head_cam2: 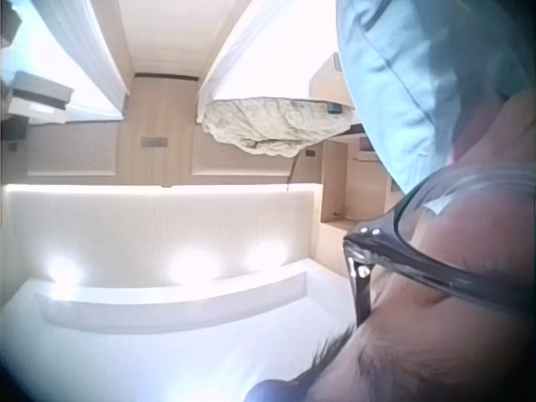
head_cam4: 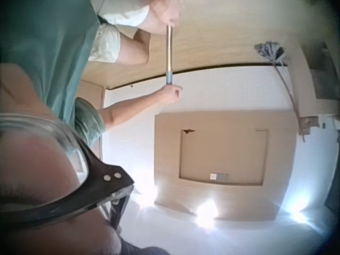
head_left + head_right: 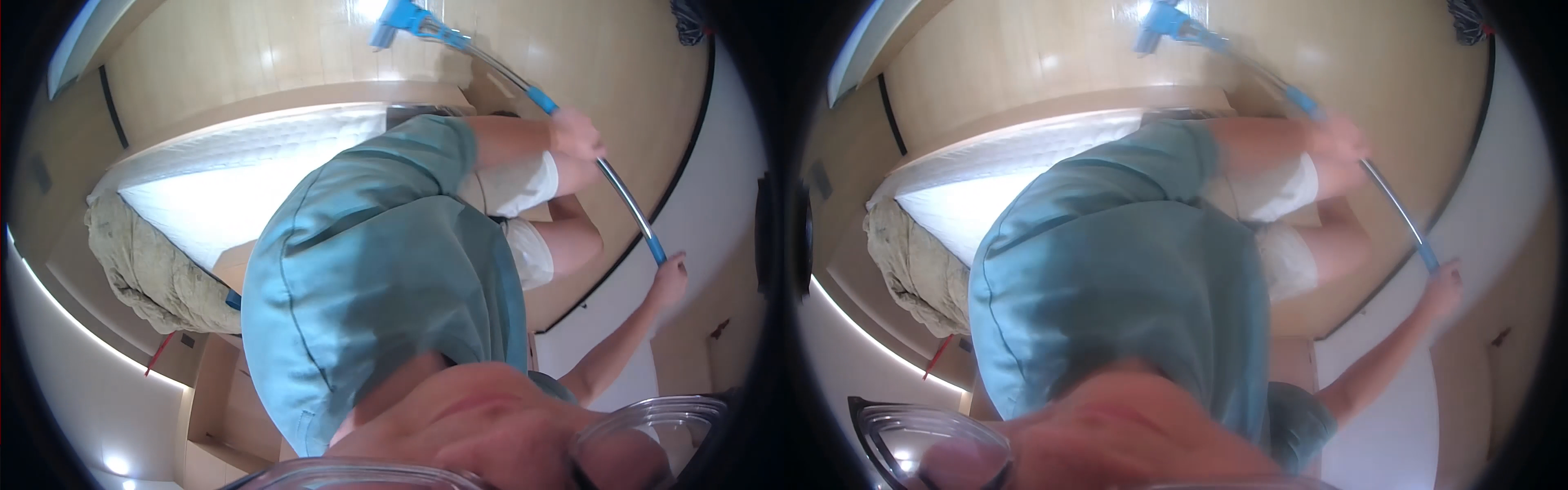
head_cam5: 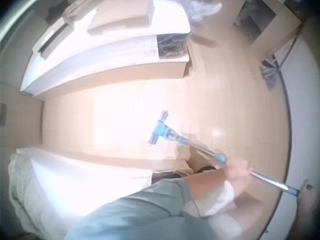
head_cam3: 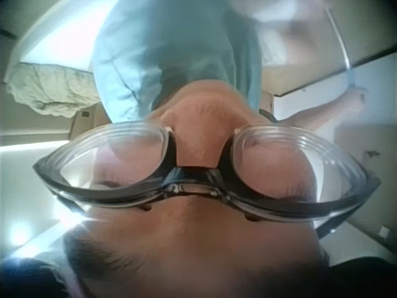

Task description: The person cleans a wooden floor and the top of a mattress using a handheld vacuum tool with a blue head, moving it in repeated strokes across the surfaces.

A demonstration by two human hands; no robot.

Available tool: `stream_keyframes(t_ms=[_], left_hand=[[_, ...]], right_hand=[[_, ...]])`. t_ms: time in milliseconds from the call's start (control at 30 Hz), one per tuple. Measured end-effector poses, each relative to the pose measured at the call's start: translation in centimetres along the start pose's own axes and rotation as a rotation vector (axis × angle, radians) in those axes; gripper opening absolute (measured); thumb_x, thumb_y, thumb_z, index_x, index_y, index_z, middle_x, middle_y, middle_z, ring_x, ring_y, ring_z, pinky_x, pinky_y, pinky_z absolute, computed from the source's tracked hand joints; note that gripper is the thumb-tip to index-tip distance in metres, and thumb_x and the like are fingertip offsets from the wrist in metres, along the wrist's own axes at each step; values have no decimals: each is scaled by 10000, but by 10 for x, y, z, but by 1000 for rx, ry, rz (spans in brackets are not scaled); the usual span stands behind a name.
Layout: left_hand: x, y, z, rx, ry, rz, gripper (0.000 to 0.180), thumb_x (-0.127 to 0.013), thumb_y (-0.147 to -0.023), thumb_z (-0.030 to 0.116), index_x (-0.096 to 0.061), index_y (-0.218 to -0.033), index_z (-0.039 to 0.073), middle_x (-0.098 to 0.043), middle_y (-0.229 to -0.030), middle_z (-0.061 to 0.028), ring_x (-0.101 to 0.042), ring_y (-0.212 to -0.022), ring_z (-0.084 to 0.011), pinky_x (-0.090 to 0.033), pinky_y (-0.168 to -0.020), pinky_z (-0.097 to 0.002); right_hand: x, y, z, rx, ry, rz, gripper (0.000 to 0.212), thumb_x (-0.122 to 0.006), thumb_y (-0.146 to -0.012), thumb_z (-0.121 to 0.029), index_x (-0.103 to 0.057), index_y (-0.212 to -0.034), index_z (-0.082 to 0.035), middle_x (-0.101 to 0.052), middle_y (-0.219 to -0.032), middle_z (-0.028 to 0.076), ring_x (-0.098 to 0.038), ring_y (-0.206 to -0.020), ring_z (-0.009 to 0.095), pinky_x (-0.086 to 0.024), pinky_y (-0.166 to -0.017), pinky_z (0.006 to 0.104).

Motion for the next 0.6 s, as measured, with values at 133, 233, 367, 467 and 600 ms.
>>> stream_keyframes(t_ms=[133, 233, 367, 467, 600], left_hand=[[103, 121, -154, 175, -209, -60, 340, -572, -866, 442, -713, -994, 160, -727, -957, -87, -695, -846, -329, -547, -719, -477], [170, 225, -304, 537, -336, 25, 401, -521, -868, 466, -766, -888, 149, -726, -899, -149, -685, -860, -372, -535, -737, -484], [269, 413, -416, 723, -858, -20, 286, -452, -968, 285, -689, -1038, 142, -729, -1057, -149, -692, -982, -346, -514, -871, -486], [303, 456, -425, 891, -905, 70, 385, -369, -1008, 305, -665, -1128, 91, -709, -1175, -156, -607, -1207, -323, -405, -1065, -448], [293, 384, -418, 1074, -371, 401, 793, -107, -1048, 485, -733, -1043, -1, -681, -1183, -242, -613, -1155, -395, -416, -1092, -438]], right_hand=[[-25, 80, -206, 302, -83, -257, 731, -366, -942, -650, -749, -1059, -38, -714, -1048, 234, -674, -998, 453, -522, -906, 520], [33, 192, -359, 613, -228, -404, 575, -457, -960, -592, -759, -991, -103, -726, -957, 183, -684, -942, 383, -516, -822, 482], [86, 326, -506, 1096, -680, -329, 527, -564, -940, -558, -735, -851, -68, -696, -732, 192, -695, -701, 394, -552, -649, 494], [146, 357, -524, 1102, -893, -308, 444, -563, -961, -483, -738, -848, -92, -680, -666, 187, -701, -636, 365, -559, -578, 458], [96, 298, -500, 937, -906, -434, 394, -580, -963, -498, -755, -1120, -181, -738, -887, 145, -706, -830, 369, -559, -743, 440]])
Point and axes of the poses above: each hand's wrist, its own y-axis away from the middle knuckle, its own x-axis out of the back of the hand, z = x × y, the point moved 9 cm from there along -y, towards the middle knuckle
